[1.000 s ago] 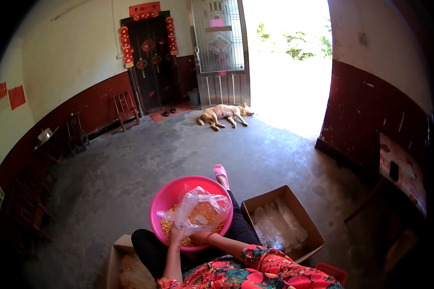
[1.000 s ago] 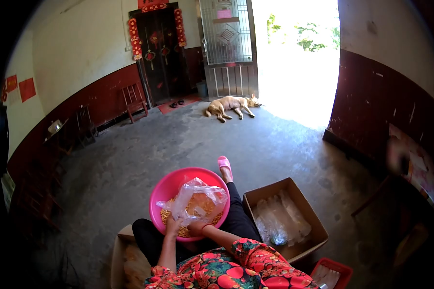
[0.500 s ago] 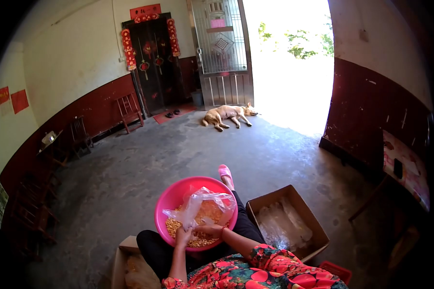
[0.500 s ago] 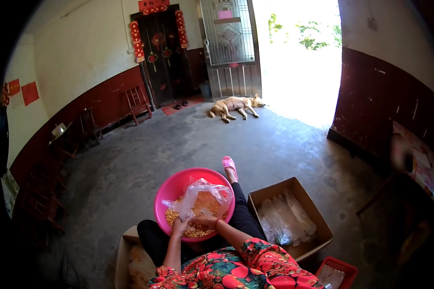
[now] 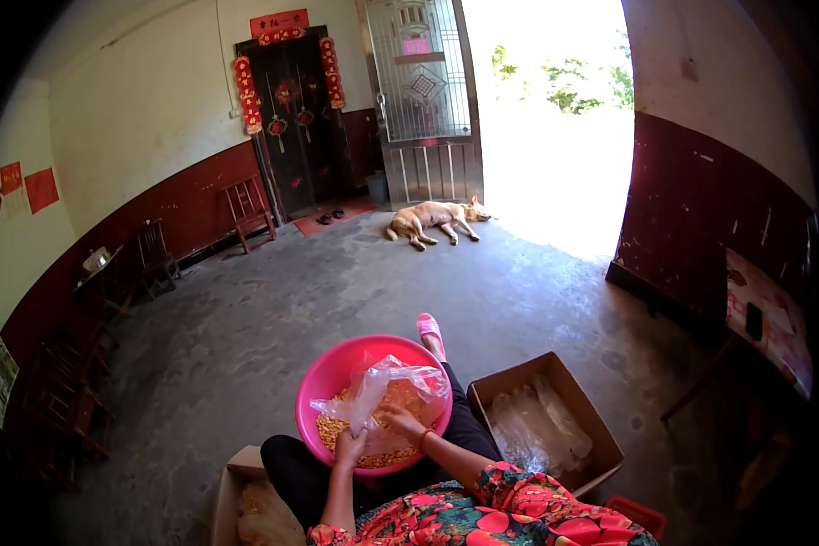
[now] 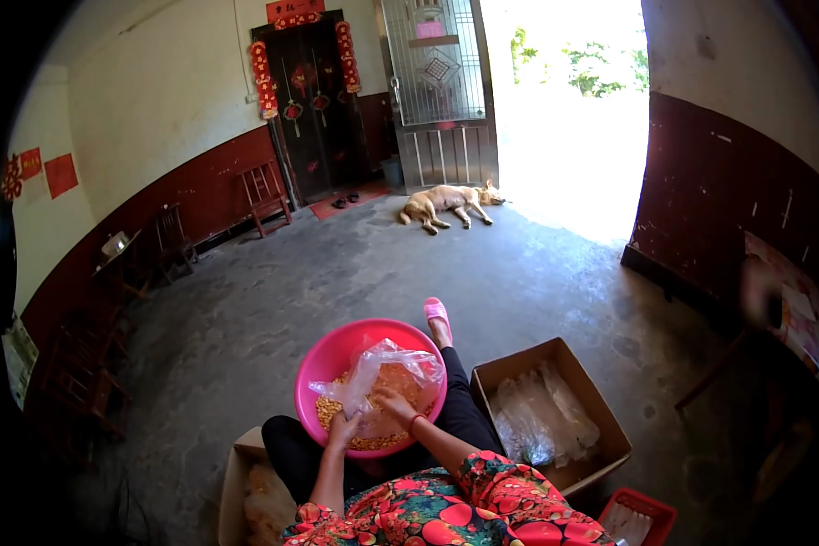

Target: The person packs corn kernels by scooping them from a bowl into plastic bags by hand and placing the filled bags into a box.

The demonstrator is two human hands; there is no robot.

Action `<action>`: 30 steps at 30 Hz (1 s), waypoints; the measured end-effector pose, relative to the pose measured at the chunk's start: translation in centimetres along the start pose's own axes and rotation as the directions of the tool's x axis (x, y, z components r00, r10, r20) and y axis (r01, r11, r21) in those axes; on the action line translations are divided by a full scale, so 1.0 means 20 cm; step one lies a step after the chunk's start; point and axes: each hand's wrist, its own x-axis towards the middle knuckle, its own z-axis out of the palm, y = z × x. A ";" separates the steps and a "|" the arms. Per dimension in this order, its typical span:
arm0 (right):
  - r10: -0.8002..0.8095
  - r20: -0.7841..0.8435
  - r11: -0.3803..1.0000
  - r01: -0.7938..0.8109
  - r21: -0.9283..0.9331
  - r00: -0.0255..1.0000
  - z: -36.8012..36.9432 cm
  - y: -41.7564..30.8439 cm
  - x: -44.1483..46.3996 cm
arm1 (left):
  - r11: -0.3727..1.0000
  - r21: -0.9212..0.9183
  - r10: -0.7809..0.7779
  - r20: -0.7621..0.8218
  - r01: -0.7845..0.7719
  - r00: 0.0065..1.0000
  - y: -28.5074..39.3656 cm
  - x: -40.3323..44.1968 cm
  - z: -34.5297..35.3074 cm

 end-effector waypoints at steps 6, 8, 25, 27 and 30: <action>-0.217 0.173 0.653 0.274 -0.706 0.961 0.05 -0.01 -0.04 | 0.985 -0.105 -0.133 0.050 0.137 0.990 0.13 -0.03 -0.01; -0.092 0.111 0.764 0.142 -0.629 0.990 0.03 -0.07 -0.07 | 0.976 -0.100 -0.186 0.066 0.192 0.980 0.09 -0.02 -0.01; 0.280 0.570 0.183 0.539 -0.822 0.773 0.11 0.01 -0.11 | 0.996 -0.020 -0.086 0.019 0.086 0.996 0.05 -0.02 -0.02; 0.338 0.619 0.253 0.565 -0.785 0.709 0.11 -0.01 -0.11 | 0.996 -0.011 -0.089 0.021 0.089 0.996 0.05 -0.02 -0.02; 0.368 0.654 0.324 0.568 -0.757 0.661 0.11 -0.02 -0.12 | 0.993 -0.034 -0.115 0.040 0.117 0.993 0.10 -0.02 -0.02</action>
